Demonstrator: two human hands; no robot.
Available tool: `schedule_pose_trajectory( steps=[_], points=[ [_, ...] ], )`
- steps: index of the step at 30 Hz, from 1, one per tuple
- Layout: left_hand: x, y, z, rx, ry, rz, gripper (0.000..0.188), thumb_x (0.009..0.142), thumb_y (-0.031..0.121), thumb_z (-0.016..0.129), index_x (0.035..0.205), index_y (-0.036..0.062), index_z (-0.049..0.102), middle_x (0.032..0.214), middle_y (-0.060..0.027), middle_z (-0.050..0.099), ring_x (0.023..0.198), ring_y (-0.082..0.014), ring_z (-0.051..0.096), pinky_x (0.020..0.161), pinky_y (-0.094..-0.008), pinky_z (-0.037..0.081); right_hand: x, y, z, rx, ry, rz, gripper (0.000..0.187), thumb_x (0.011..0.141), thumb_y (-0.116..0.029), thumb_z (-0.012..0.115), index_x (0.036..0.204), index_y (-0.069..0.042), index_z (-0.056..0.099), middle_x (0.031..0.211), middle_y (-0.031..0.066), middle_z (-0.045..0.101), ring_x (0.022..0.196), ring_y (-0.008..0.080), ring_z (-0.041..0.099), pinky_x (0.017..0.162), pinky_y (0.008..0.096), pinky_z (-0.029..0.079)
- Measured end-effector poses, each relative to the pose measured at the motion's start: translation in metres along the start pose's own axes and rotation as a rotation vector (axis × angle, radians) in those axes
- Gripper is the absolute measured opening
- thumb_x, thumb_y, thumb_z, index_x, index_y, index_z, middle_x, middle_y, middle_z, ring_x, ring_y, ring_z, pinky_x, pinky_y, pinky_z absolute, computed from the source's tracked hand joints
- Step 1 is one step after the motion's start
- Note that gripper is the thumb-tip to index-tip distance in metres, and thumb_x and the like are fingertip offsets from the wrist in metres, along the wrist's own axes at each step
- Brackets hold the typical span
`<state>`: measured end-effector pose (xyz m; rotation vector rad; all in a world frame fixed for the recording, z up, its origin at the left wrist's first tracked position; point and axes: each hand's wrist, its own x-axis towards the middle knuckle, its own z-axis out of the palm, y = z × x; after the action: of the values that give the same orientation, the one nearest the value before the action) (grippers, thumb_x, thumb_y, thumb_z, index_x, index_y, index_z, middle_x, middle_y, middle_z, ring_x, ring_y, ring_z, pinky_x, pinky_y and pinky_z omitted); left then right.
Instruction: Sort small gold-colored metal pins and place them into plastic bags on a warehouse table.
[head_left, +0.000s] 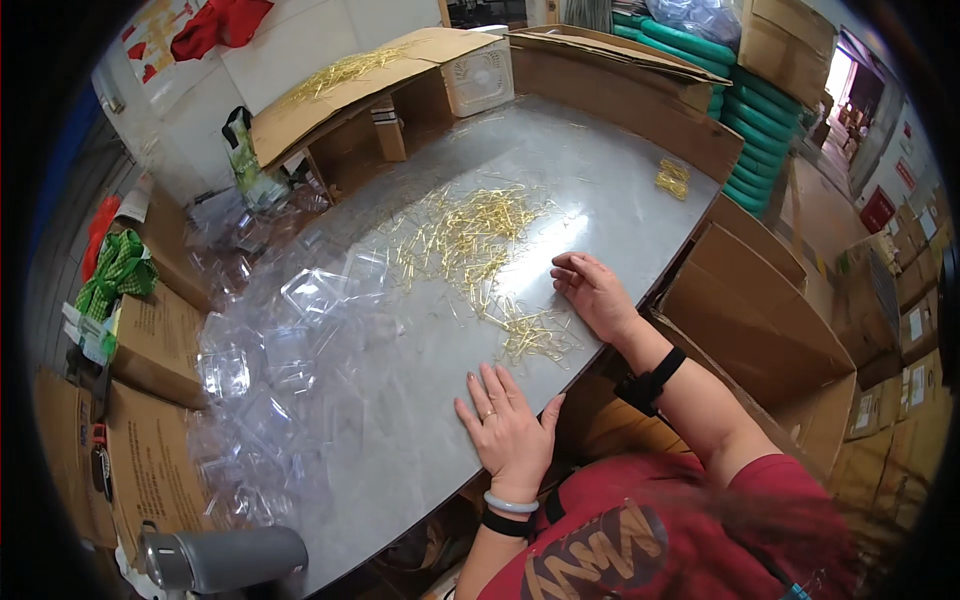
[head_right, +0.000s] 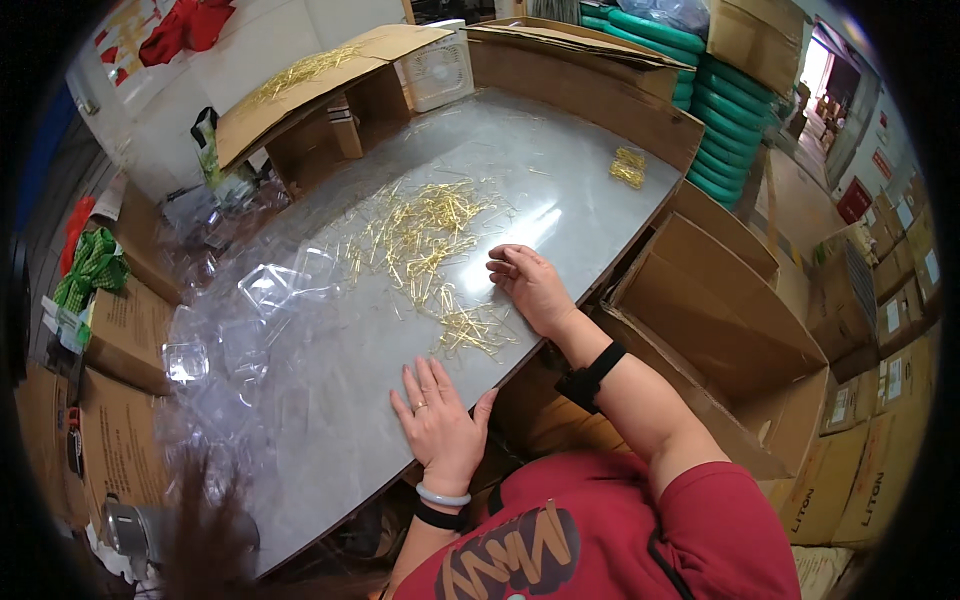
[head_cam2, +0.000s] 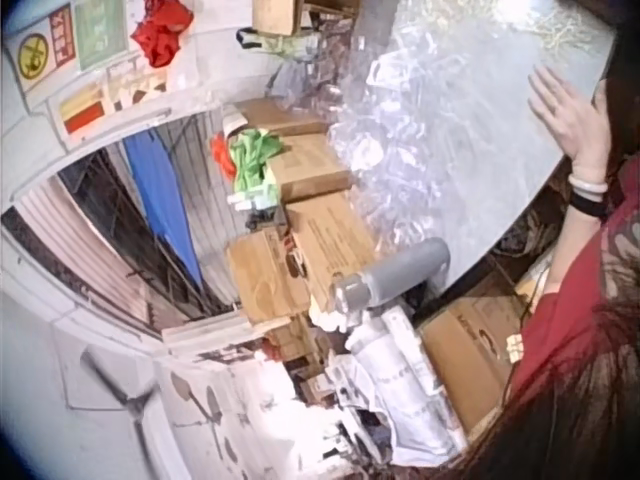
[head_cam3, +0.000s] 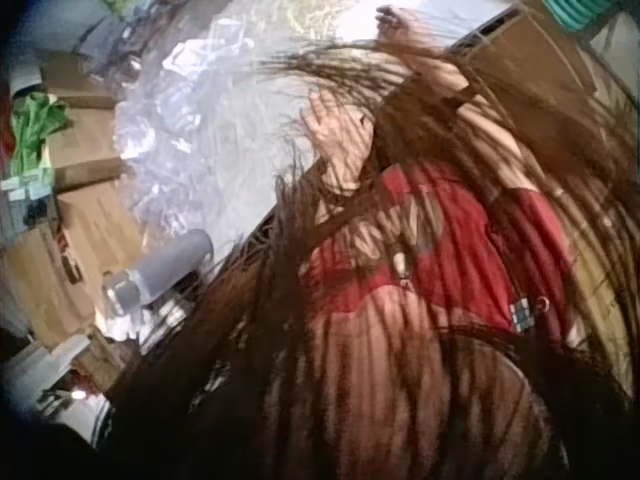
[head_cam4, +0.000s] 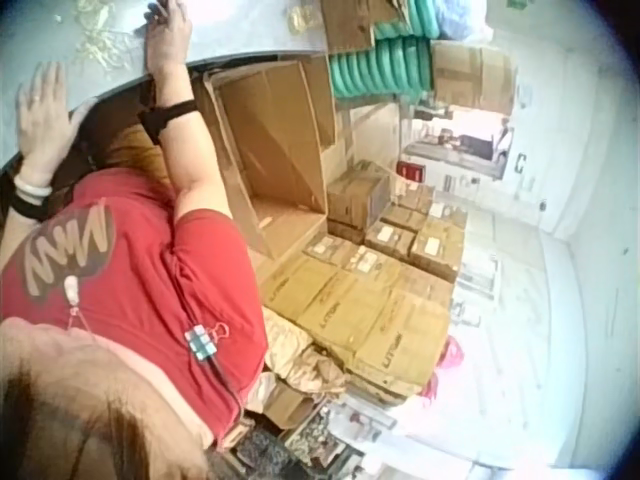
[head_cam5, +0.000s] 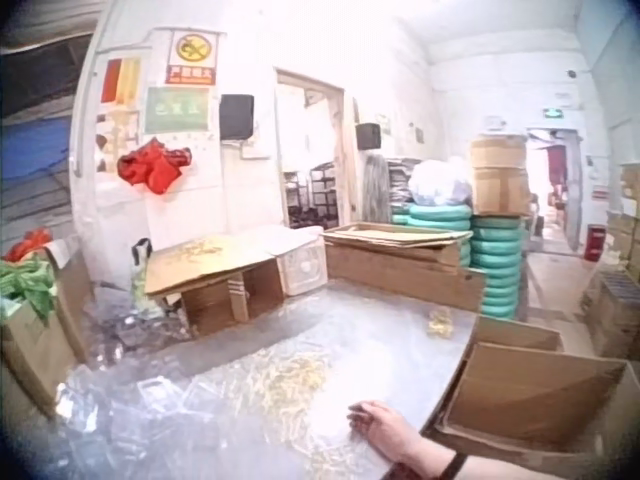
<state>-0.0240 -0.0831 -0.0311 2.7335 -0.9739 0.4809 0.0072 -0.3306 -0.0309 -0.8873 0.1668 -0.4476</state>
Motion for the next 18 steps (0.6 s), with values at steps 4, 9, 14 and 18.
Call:
schedule_pose_trajectory(
  steps=[4,9,14,18],
  points=[
    [0.0,0.001,0.001,0.005,0.013,-0.009,0.087,0.097,0.065,0.051,0.143,-0.0089,0.05,0.152,-0.0248,0.047,0.142,-0.0417,0.042,0.118,-0.062,0.028,0.004,0.002,-0.008,0.151,0.054,0.027,0.023,0.107,-0.022,0.053,0.117,-0.004,0.063,0.116,0.0079,0.065,0.112,0.0209,0.06,0.102,0.038,0.048],
    [-0.001,0.001,-0.001,0.033,-0.035,-0.025,0.088,0.097,0.064,0.052,0.148,-0.0074,0.044,0.155,-0.0236,0.045,0.145,-0.0404,0.038,0.12,-0.0592,0.024,0.006,0.004,-0.016,0.367,0.041,0.078,0.024,0.107,-0.022,0.052,0.119,-0.003,0.063,0.118,0.0085,0.065,0.112,0.0225,0.06,0.102,0.0387,0.047],
    [-0.003,0.005,0.0,0.016,-0.036,-0.036,0.089,0.096,0.064,0.054,0.152,-0.0037,0.04,0.157,-0.023,0.042,0.147,-0.0393,0.036,0.121,-0.0583,0.023,0.006,0.003,-0.022,0.499,0.019,0.112,0.024,0.106,-0.024,0.053,0.117,-0.005,0.064,0.113,0.0071,0.067,0.107,0.0217,0.061,0.097,0.0384,0.049],
    [-0.007,0.006,-0.002,-0.065,0.034,-0.045,0.085,0.094,0.054,0.065,0.153,-0.0001,0.04,0.16,-0.0223,0.036,0.15,-0.0403,0.03,0.122,-0.0581,0.022,-0.009,-0.013,-0.015,0.705,-0.037,0.246,0.023,0.105,-0.026,0.054,0.112,-0.007,0.066,0.106,0.0049,0.067,0.097,0.0197,0.063,0.091,0.0392,0.051]
  ],
)
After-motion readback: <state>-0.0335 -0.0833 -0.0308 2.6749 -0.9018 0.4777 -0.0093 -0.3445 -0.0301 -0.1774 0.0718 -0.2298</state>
